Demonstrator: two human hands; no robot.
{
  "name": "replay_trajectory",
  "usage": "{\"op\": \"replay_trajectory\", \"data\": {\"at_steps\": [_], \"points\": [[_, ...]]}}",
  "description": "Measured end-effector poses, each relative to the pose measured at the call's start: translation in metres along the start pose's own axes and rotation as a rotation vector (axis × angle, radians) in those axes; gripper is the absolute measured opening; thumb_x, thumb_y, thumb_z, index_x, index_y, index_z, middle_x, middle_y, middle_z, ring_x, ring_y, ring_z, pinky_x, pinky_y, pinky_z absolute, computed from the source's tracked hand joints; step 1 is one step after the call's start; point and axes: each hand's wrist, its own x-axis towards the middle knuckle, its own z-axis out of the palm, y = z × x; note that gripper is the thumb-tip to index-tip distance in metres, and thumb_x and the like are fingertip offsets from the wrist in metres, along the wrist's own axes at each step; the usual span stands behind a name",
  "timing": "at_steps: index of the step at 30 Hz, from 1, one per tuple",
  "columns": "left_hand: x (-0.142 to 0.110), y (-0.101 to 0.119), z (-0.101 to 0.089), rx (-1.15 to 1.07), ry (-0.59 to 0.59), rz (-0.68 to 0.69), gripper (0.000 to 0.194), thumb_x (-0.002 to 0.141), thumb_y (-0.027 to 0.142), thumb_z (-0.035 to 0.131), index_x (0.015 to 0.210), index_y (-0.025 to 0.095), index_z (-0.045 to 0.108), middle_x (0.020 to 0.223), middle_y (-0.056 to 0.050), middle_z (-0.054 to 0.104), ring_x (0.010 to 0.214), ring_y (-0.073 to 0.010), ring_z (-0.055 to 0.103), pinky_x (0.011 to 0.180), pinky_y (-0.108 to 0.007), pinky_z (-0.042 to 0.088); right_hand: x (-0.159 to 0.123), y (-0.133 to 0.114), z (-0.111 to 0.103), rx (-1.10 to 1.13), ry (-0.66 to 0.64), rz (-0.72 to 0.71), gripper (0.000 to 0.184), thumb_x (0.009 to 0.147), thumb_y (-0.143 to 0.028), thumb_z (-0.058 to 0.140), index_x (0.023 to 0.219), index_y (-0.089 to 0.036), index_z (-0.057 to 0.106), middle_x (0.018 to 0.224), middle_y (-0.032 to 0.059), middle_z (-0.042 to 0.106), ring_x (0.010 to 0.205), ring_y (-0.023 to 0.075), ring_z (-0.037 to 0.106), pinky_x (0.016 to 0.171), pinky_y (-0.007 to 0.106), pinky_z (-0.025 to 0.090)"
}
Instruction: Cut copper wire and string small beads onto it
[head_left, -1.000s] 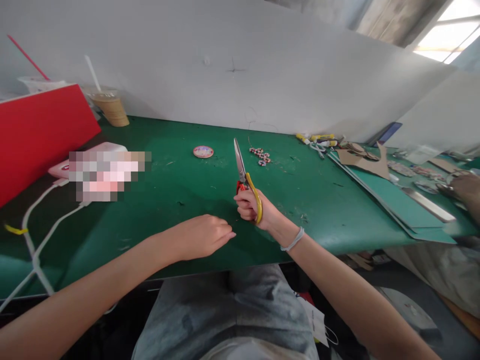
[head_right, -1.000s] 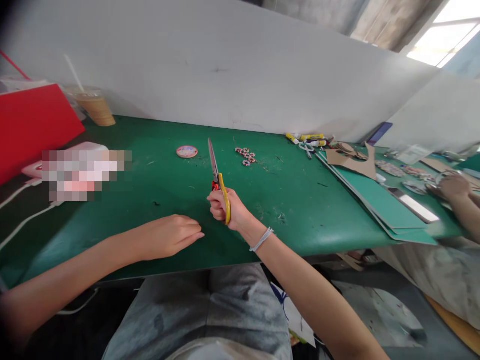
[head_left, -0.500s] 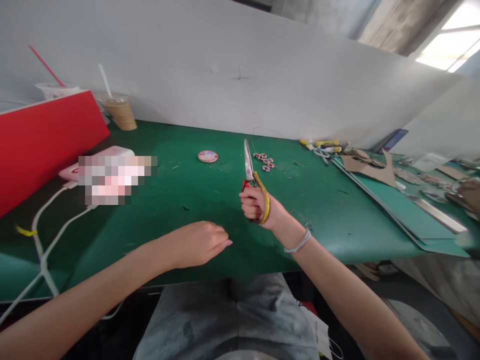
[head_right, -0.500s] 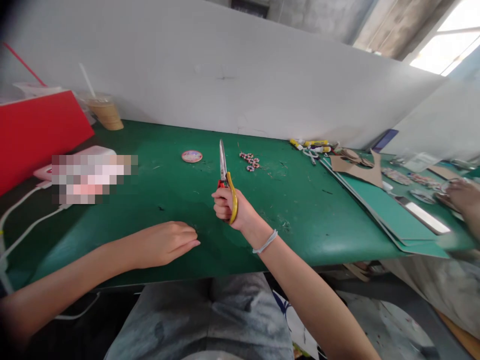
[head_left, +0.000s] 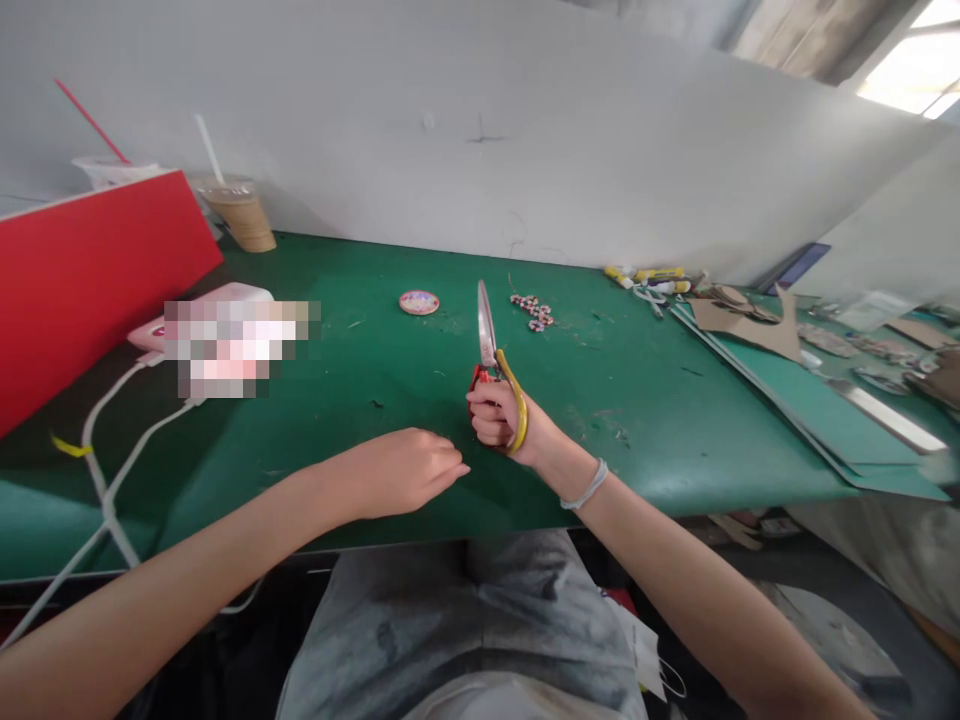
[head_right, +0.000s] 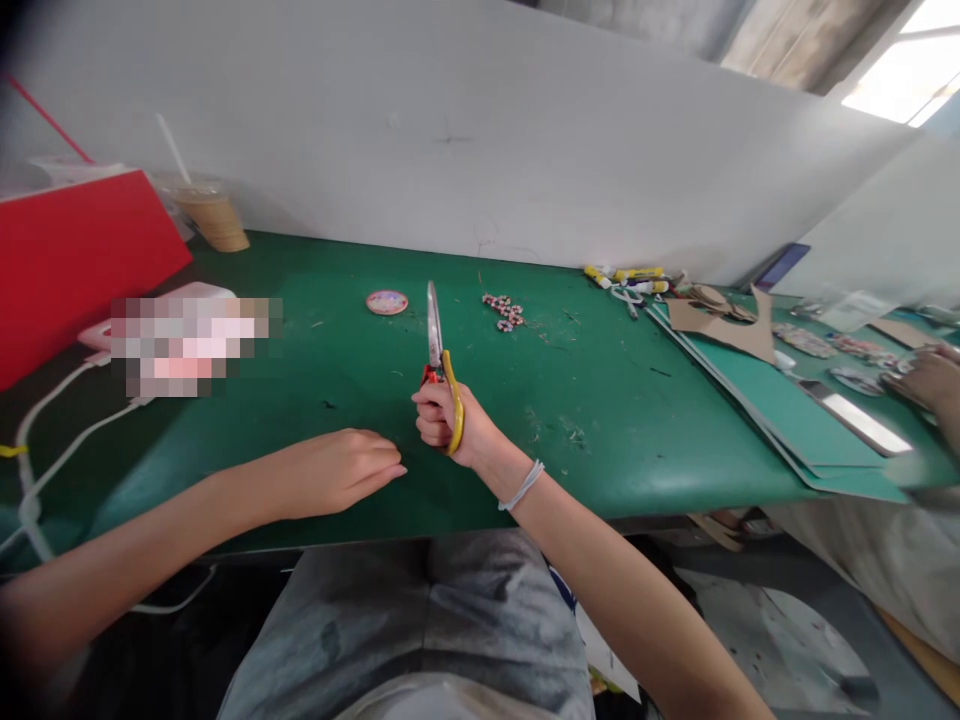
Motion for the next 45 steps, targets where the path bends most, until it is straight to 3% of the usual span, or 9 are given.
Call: {"op": "replay_trajectory", "data": {"at_steps": [4,12,45], "points": [[0.0,0.0,-0.002,-0.028,-0.011,-0.012,0.038,0.096,0.026,0.031,0.07,0.017,0.057,0.065,-0.002,0.06,0.063,-0.0169,0.057,0.062,-0.029,0.039,-0.001,0.003,-0.001,-0.017,0.013,-0.046,0.037,0.072,-0.015,0.054,0.051,-0.021,0.025,0.036,-0.0118,0.021,0.028,0.0026,0.014,0.025,0.015,0.012],[-0.006,-0.004,-0.003,-0.174,0.008,-0.06,0.039,0.096,0.028,0.032,0.068,0.018,0.057,0.063,-0.001,0.057,0.06,-0.0157,0.054,0.06,-0.028,0.038,-0.002,-0.001,0.002,-0.031,0.038,0.007,0.037,0.073,-0.015,0.05,0.052,-0.022,0.021,0.035,-0.012,0.019,0.027,0.003,0.013,0.026,0.015,0.011],[-0.012,-0.004,-0.013,-0.293,-0.115,-0.198,0.038,0.096,0.031,0.03,0.071,0.018,0.055,0.07,0.0,0.057,0.065,-0.0148,0.052,0.064,-0.028,0.034,-0.001,-0.003,-0.005,-0.028,-0.029,0.038,0.035,0.077,-0.012,0.046,0.053,-0.022,0.022,0.038,-0.012,0.019,0.029,0.003,0.014,0.026,0.015,0.013]]}}
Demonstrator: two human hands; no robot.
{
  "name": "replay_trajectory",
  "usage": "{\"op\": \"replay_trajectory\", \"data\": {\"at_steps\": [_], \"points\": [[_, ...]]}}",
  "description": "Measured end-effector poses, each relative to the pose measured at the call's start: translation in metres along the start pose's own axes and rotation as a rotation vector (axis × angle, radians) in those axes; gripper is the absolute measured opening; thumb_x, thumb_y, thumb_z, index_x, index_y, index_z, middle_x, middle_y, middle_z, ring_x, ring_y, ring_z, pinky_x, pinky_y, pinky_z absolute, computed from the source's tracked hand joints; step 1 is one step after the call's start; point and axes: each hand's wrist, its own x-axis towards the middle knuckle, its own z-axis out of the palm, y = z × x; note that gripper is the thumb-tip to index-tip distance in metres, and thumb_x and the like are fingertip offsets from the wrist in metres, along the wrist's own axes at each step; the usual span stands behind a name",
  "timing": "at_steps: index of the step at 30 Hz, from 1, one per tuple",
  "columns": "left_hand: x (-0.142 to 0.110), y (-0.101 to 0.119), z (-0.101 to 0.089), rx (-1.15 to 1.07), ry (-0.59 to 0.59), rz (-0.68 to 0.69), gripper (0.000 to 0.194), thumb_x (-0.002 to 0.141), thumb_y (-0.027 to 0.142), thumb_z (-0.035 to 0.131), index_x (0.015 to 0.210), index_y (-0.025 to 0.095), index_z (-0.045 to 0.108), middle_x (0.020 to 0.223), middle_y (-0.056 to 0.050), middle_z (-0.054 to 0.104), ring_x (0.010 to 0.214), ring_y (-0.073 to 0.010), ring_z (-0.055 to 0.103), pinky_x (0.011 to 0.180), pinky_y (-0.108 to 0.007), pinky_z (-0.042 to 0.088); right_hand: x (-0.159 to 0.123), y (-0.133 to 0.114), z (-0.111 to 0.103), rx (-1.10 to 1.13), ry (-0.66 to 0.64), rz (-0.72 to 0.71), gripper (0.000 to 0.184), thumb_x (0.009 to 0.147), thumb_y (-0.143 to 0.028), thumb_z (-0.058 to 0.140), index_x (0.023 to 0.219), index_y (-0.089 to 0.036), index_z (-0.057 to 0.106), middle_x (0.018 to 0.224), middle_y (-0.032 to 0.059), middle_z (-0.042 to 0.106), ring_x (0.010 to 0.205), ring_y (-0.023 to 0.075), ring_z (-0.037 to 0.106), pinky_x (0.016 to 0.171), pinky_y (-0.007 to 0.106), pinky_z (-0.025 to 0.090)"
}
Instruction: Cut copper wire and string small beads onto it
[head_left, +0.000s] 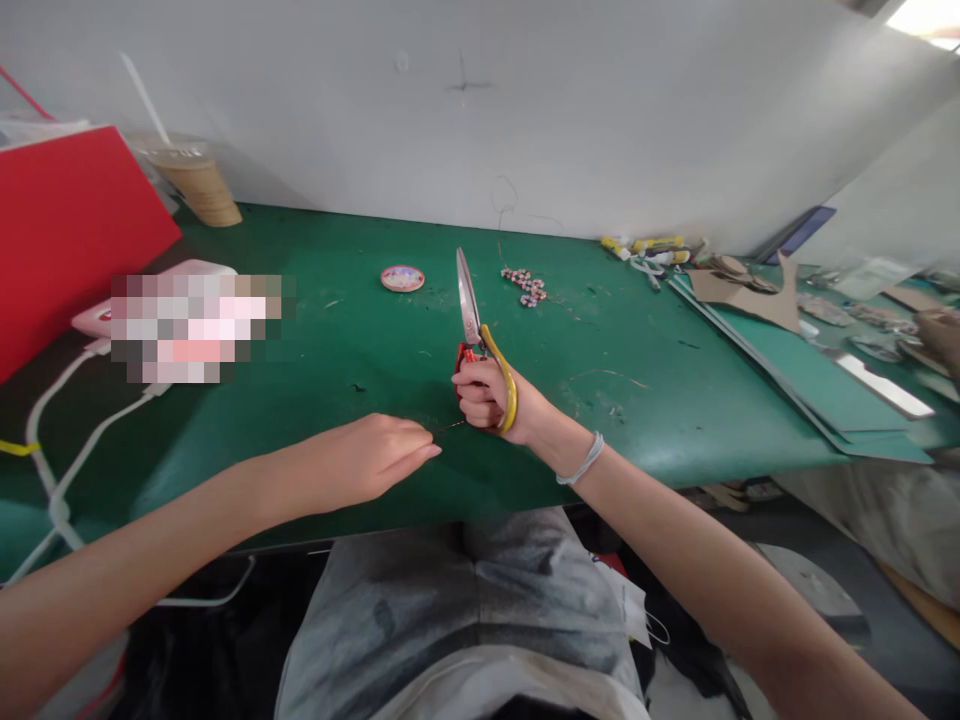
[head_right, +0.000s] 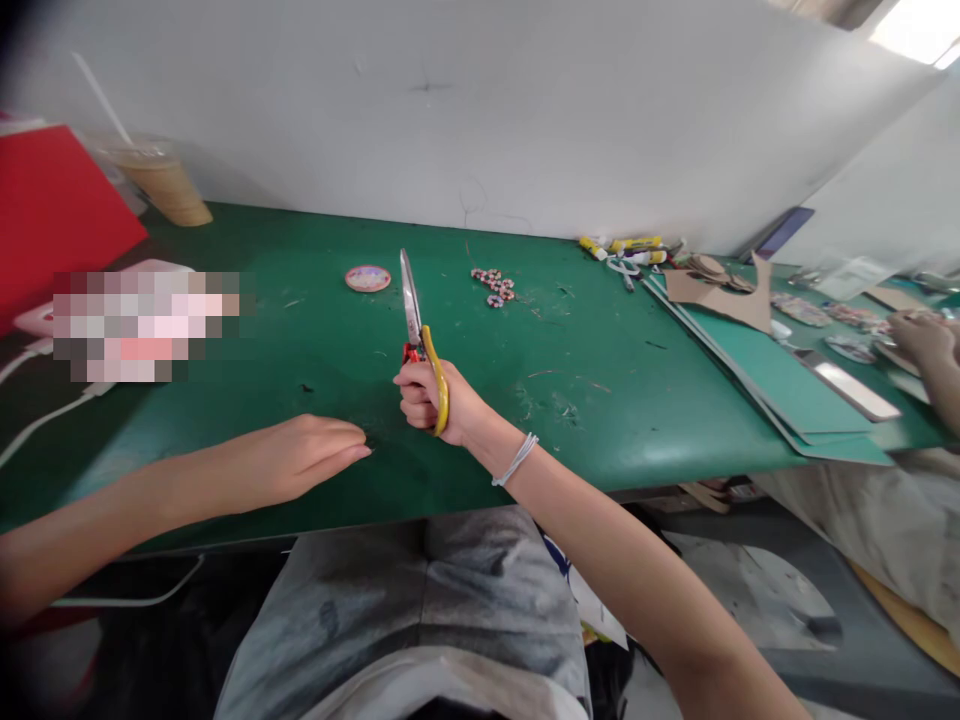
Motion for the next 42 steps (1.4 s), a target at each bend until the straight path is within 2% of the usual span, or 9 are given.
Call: {"op": "replay_trajectory", "data": {"at_steps": [9,19,22,25,28,31,35,39,42], "points": [[-0.046,-0.021,-0.005,-0.037,0.048,-0.126,0.035,0.094,0.031,0.034,0.066,0.019,0.05,0.063,0.002,0.051,0.059,-0.0135,0.048,0.061,-0.027,0.031,-0.007,-0.004,-0.003,-0.071,0.058,-0.03,0.034,0.072,-0.013,0.054,0.056,-0.021,0.026,0.038,-0.013,0.022,0.029,0.0024,0.014,0.026,0.015,0.011],[-0.05,-0.018,-0.004,-0.074,0.043,-0.149,0.036,0.095,0.033,0.03,0.064,0.02,0.044,0.062,0.003,0.043,0.057,-0.0129,0.042,0.058,-0.027,0.029,-0.009,-0.015,-0.008,-0.129,-0.004,-0.014,0.043,0.079,-0.029,0.057,0.056,-0.022,0.022,0.039,-0.013,0.018,0.031,0.003,0.011,0.028,0.017,0.011],[-0.051,-0.019,-0.003,-0.075,0.035,-0.169,0.036,0.095,0.033,0.03,0.065,0.02,0.044,0.064,0.002,0.044,0.059,-0.013,0.043,0.059,-0.027,0.03,-0.017,-0.047,-0.017,-0.379,0.112,-0.164,0.046,0.079,-0.043,0.059,0.056,-0.022,0.025,0.04,-0.0122,0.02,0.032,0.0035,0.016,0.031,0.018,0.012],[-0.052,-0.018,-0.003,-0.072,0.023,-0.174,0.035,0.095,0.033,0.031,0.066,0.02,0.045,0.066,0.002,0.045,0.062,-0.0133,0.046,0.062,-0.027,0.031,-0.021,-0.081,-0.036,-0.919,0.416,-0.352,0.038,0.07,-0.042,0.069,0.063,-0.021,0.039,0.046,-0.0087,0.034,0.038,0.0056,0.029,0.037,0.02,0.021],[-0.052,-0.013,-0.004,-0.073,0.006,-0.175,0.035,0.095,0.033,0.03,0.066,0.019,0.043,0.066,0.003,0.044,0.062,-0.0131,0.045,0.063,-0.027,0.031,-0.017,-0.094,-0.063,-1.606,0.57,-0.267,0.034,0.064,-0.04,0.072,0.058,-0.019,0.046,0.054,-0.0011,0.049,0.048,0.0112,0.043,0.045,0.024,0.026],[-0.051,-0.001,-0.008,-0.121,0.032,-0.193,0.035,0.095,0.034,0.032,0.065,0.019,0.041,0.066,0.003,0.042,0.061,-0.0126,0.043,0.061,-0.027,0.031,-0.011,-0.086,-0.089,-1.839,0.511,-0.103,0.028,0.07,-0.043,0.065,0.064,-0.018,0.055,0.063,0.0041,0.059,0.058,0.0173,0.053,0.05,0.025,0.03],[-0.043,0.027,-0.019,-0.38,0.122,-0.169,0.038,0.096,0.032,0.025,0.065,0.019,0.042,0.07,0.002,0.048,0.064,-0.0124,0.046,0.063,-0.026,0.036,-0.016,-0.088,-0.107,-1.79,0.387,-0.05,0.028,0.07,-0.043,0.065,0.078,-0.017,0.061,0.075,0.0053,0.066,0.065,0.0184,0.058,0.053,0.024,0.035],[-0.025,0.055,-0.03,-0.772,0.224,-0.151,0.036,0.096,0.039,0.027,0.082,0.021,0.055,0.093,-0.002,0.058,0.079,-0.0151,0.053,0.076,-0.03,0.042,-0.049,-0.109,-0.076,-1.858,0.224,-0.149,0.01,0.073,-0.025,0.063,0.073,-0.016,0.064,0.075,0.0055,0.066,0.067,0.0177,0.059,0.058,0.025,0.038],[-0.008,0.071,-0.03,-1.026,0.304,-0.218,0.032,0.093,0.045,0.034,0.099,0.023,0.057,0.101,-0.004,0.056,0.083,-0.0156,0.053,0.083,-0.034,0.045,-0.081,-0.104,-0.022,-1.787,0.362,-0.613,0.019,0.087,-0.017,0.046,0.089,-0.016,0.065,0.091,0.0075,0.066,0.084,0.0176,0.061,0.074,0.028,0.042]]}}
